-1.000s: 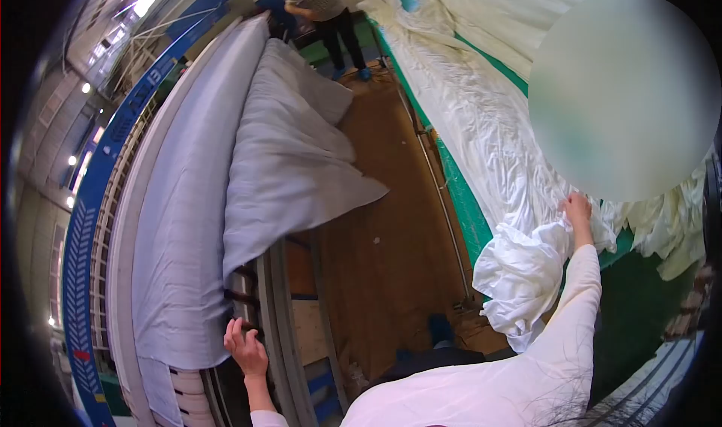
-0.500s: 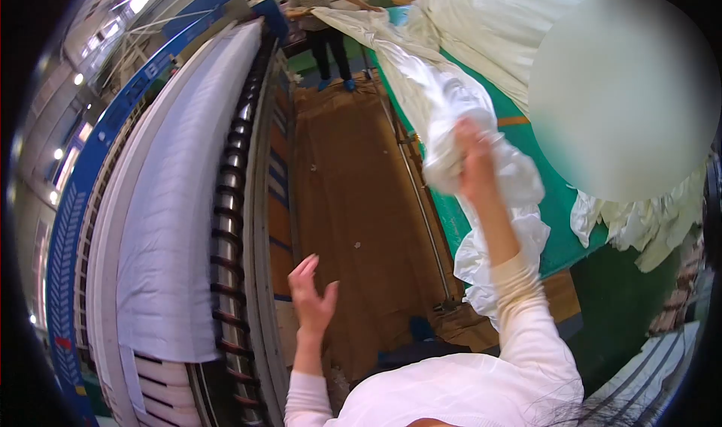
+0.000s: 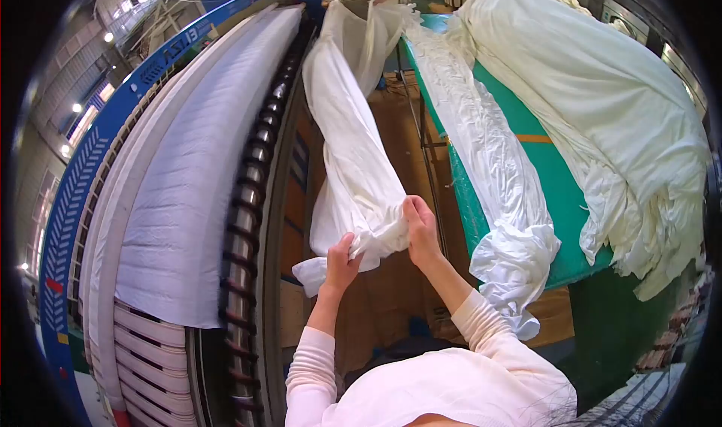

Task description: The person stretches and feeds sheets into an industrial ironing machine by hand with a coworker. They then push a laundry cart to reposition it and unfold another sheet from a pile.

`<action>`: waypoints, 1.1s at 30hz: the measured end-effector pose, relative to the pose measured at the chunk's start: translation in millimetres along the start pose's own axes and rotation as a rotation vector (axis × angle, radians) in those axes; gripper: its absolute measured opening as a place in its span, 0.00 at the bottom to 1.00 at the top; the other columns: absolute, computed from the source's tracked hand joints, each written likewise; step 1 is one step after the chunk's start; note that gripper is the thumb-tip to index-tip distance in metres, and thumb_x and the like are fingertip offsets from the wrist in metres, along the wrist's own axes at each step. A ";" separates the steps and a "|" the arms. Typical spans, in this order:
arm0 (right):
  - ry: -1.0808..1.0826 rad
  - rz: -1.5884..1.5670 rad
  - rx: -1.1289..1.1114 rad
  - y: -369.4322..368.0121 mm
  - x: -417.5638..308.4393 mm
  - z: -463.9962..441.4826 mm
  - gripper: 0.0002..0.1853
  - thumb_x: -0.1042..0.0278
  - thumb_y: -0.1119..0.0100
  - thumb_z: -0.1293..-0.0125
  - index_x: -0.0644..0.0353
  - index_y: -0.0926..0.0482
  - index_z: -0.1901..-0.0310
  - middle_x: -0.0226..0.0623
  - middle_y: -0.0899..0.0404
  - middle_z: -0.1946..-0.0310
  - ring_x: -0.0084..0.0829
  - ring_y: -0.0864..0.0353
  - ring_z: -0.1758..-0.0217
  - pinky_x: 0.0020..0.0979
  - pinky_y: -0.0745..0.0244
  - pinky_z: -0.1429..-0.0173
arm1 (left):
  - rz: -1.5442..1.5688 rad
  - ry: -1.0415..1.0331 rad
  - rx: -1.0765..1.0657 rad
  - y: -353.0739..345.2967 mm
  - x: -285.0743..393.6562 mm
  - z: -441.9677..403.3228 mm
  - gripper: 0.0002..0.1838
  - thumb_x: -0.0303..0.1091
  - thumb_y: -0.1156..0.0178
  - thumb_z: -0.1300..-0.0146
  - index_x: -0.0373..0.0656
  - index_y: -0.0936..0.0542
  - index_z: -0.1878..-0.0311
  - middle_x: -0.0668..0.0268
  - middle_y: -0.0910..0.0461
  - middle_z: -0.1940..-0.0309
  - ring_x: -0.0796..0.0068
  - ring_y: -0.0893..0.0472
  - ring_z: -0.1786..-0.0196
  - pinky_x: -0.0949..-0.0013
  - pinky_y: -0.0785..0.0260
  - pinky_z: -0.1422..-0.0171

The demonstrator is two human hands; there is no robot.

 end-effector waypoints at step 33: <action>0.246 0.417 -1.338 -122.2 -59.6 156.5 0.19 0.53 0.38 0.40 0.63 0.29 0.71 0.39 0.27 0.78 0.41 0.25 0.72 0.36 0.32 0.68 | 0.986 0.580 0.101 29.3 -8.6 167.2 0.32 0.52 0.40 0.40 0.42 0.35 0.40 0.61 0.32 0.44 0.65 0.31 0.40 0.60 0.40 0.34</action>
Point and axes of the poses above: each hand's wrist, its own z-axis away from the middle knuckle, its own y-axis out of the back of the hand, x = y × z, the point moved 2 cm from there along -z, towards the middle knuckle
